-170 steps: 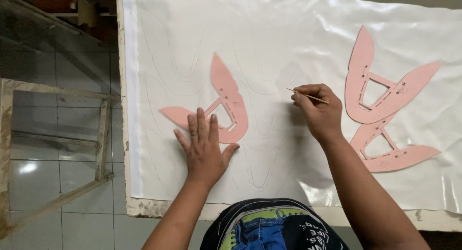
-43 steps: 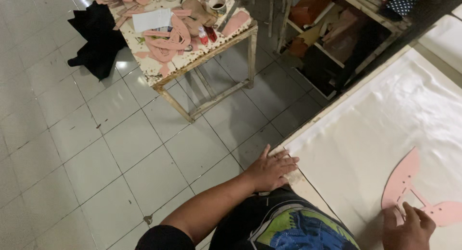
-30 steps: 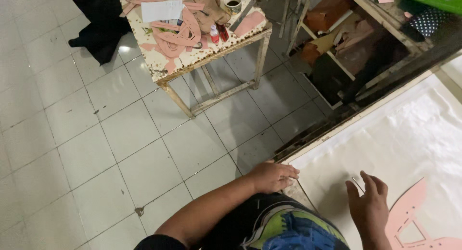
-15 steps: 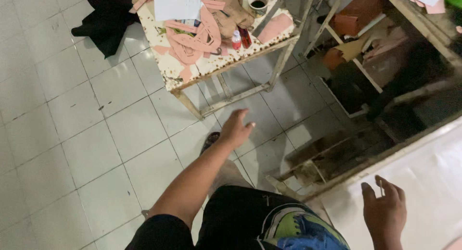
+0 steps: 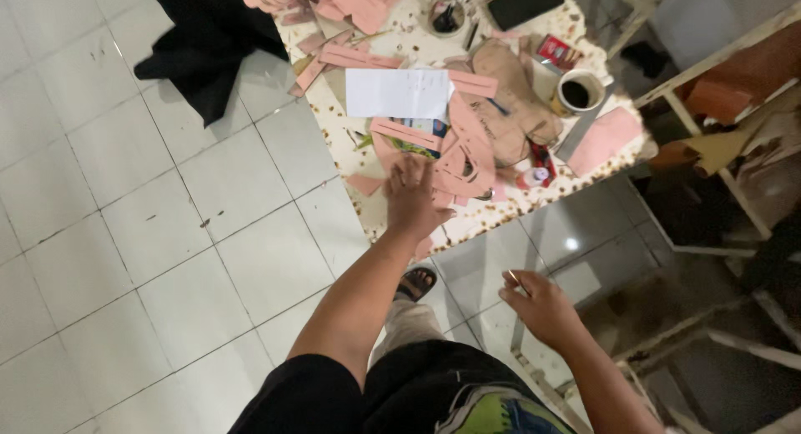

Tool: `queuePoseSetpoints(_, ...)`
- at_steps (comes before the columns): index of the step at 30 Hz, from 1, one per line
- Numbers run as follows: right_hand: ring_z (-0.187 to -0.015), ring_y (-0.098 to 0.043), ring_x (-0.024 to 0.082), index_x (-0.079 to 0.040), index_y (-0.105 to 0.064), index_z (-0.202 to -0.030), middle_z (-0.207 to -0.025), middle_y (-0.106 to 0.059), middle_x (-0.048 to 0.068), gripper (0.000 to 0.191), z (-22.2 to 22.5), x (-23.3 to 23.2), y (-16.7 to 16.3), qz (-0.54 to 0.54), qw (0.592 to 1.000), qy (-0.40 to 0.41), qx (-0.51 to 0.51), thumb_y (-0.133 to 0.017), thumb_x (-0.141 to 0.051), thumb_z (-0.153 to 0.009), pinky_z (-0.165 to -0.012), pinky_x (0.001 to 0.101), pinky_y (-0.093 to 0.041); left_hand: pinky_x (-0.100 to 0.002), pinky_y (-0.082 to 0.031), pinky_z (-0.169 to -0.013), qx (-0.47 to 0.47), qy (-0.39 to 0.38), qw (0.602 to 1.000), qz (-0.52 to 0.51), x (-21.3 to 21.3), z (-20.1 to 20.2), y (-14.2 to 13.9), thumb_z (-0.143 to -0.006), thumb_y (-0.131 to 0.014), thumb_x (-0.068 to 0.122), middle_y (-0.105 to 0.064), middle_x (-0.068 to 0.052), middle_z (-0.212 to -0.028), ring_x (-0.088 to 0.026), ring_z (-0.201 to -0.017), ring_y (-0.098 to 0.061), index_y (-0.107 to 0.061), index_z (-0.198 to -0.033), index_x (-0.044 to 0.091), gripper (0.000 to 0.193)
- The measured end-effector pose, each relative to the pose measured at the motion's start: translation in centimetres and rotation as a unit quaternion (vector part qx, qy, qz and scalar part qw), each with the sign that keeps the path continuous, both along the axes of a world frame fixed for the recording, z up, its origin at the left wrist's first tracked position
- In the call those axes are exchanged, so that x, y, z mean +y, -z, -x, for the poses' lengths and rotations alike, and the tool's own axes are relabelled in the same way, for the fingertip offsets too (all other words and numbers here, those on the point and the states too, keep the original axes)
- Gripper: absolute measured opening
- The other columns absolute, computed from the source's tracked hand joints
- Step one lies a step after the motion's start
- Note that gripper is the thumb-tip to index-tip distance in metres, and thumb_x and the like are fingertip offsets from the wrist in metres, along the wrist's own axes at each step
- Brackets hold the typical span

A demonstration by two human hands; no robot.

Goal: The person places pink shoe pattern pieces on a large sheet of white paper and traces around their edges with a pen, repositioning the pieces to follow the outlines. They then carry a smaller pattern piece to another table and trace around it on a fresh sheet of paper.

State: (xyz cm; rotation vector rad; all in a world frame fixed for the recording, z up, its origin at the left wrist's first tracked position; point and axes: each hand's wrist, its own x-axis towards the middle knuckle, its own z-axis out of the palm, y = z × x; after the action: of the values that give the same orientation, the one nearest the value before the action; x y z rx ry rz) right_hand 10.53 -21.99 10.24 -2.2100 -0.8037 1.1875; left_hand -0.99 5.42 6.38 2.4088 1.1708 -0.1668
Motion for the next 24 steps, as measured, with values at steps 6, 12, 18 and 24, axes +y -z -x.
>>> queuePoseSetpoints(6,-0.072,-0.069,0.019,-0.008,-0.065,-0.133,-0.109,-0.076,0.008,0.052,0.6,5.0,1.9,0.089,0.995,0.03,0.045,-0.07,-0.036,-0.09,-0.07,0.0378,-0.058,-0.053,-0.042,-0.116,-0.169,0.052,0.983,0.042,1.7,2.0,-1.8,-0.095,-0.062,0.036,-0.05,-0.021,-0.149,-0.044,-0.136,-0.053,-0.049,-0.15,0.012,0.062)
queuePoseSetpoints(12,-0.067,-0.069,0.018,-0.005,-0.067,-0.129,-0.105,-0.076,0.007,0.05,1.2,6.4,3.5,0.065,0.997,0.026,0.041,-0.072,-0.036,-0.089,-0.069,0.0363,-0.057,-0.051,-0.044,-0.11,-0.194,0.128,0.97,-0.064,3.2,5.5,-4.9,-0.098,-0.055,0.016,-0.054,-0.016,-0.151,-0.042,-0.134,-0.053,-0.055,-0.144,0.014,0.046)
queuePoseSetpoints(18,-0.082,-0.068,0.027,-0.005,-0.065,-0.129,-0.107,-0.074,0.012,0.053,1.6,10.7,7.1,-0.057,0.998,0.036,-0.004,-0.073,-0.034,-0.085,-0.075,0.0406,-0.056,-0.04,-0.05,-0.109,-0.332,0.028,0.943,0.008,3.7,7.8,-6.6,-0.104,-0.049,0.009,-0.061,-0.014,-0.148,-0.034,-0.137,-0.058,-0.059,-0.136,0.01,0.033)
queuePoseSetpoints(24,-0.104,-0.064,0.036,-0.007,-0.059,-0.128,-0.117,-0.062,0.015,0.058,3.5,16.4,9.0,-0.063,0.988,0.002,-0.142,-0.077,-0.037,-0.082,-0.085,0.0479,-0.052,-0.029,-0.051,-0.091,-0.473,-0.246,0.826,0.181,1.5,9.5,-6.5,-0.11,-0.051,0.018,-0.072,-0.008,-0.115,-0.016,-0.101,-0.062,-0.064,-0.135,0.003,0.031)
